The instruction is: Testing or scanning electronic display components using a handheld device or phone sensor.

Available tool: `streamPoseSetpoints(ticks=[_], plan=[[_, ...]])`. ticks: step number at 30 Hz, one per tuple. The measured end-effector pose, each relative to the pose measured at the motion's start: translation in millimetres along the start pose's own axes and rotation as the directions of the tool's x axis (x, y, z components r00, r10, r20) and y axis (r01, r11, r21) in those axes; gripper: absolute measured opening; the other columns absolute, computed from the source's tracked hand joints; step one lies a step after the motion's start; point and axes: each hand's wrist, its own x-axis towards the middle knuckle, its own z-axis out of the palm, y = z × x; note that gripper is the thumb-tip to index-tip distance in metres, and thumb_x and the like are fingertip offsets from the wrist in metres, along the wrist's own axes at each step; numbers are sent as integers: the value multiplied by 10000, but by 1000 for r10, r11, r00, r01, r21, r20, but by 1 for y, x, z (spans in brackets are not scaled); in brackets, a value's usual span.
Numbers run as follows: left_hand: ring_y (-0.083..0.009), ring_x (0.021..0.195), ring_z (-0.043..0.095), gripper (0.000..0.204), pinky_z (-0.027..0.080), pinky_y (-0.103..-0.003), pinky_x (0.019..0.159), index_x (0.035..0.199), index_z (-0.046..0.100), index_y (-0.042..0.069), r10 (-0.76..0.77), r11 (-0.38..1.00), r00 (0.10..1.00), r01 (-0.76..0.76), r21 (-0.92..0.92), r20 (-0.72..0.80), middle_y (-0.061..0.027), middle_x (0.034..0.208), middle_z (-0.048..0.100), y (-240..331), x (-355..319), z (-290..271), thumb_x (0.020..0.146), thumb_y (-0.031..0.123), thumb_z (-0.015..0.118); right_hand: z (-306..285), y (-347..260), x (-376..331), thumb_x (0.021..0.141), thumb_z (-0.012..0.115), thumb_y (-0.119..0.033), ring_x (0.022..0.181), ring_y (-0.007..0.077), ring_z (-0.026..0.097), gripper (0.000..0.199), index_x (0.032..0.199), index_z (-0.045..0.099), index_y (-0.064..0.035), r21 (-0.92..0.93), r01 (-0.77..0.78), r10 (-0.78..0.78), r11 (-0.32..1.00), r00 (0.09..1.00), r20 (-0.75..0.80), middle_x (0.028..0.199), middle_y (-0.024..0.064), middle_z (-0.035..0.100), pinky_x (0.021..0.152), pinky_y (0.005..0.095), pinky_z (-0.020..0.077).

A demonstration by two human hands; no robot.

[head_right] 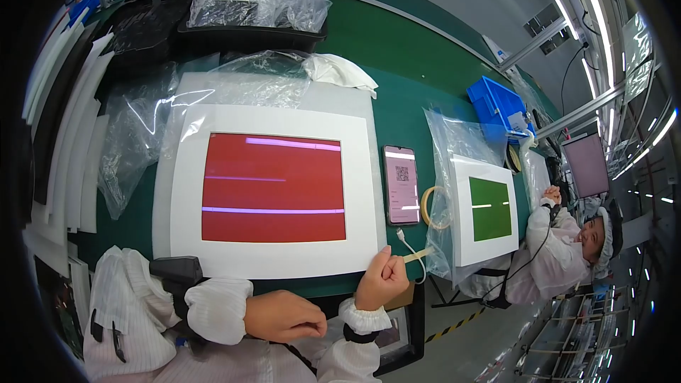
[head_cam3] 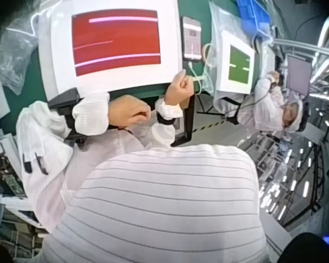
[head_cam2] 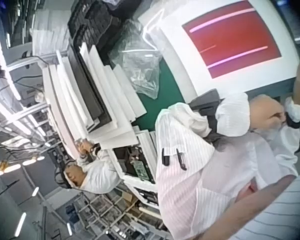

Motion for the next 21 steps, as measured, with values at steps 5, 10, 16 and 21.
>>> streamPoseSetpoints(ticks=[5, 10, 16, 21], plan=[[-251, 773, 594, 98, 477, -336, 677, 905, 557, 53, 46, 999, 997, -47, -21, -55, -81, 845, 608, -3, 0, 3, 870, 141, 532, -1, 2, 0, 857, 571, -37, 496, 58, 169, 451, 553, 238, -52, 1, 1, -1, 1000, 1000, 5, 504, -38, 193, 453, 284, 125], [-267, 731, 608, 80, 479, -341, 643, 870, 548, 51, 82, 996, 992, -85, -29, -99, -92, 808, 616, -2, 1, 2, 855, 129, 543, 0, 3, 2, 852, 572, -29, 493, 57, 170, 451, 555, 234, -54, -5, -1, 1, 1000, 1000, 4, 498, -35, 198, 453, 282, 125], [-232, 806, 586, 109, 482, -323, 710, 925, 574, 59, -4, 1000, 1000, 4, 3, -24, -64, 881, 607, 2, -3, 0, 882, 148, 529, 1, -3, -1, 864, 556, -21, 518, 37, 182, 450, 574, 217, -82, 4, -23, 23, 1000, 999, 35, 519, -60, 231, 475, 252, 142], [-261, 721, 604, 74, 476, -338, 639, 867, 549, 54, 84, 996, 992, -87, -28, -97, -90, 803, 617, -5, 2, 4, 860, 127, 541, -12, 0, 9, 836, 600, -20, 545, 56, 242, 390, 620, 280, -73, 16, 5, -5, 1000, 1000, -5, 584, -38, 300, 493, 236, 209]])
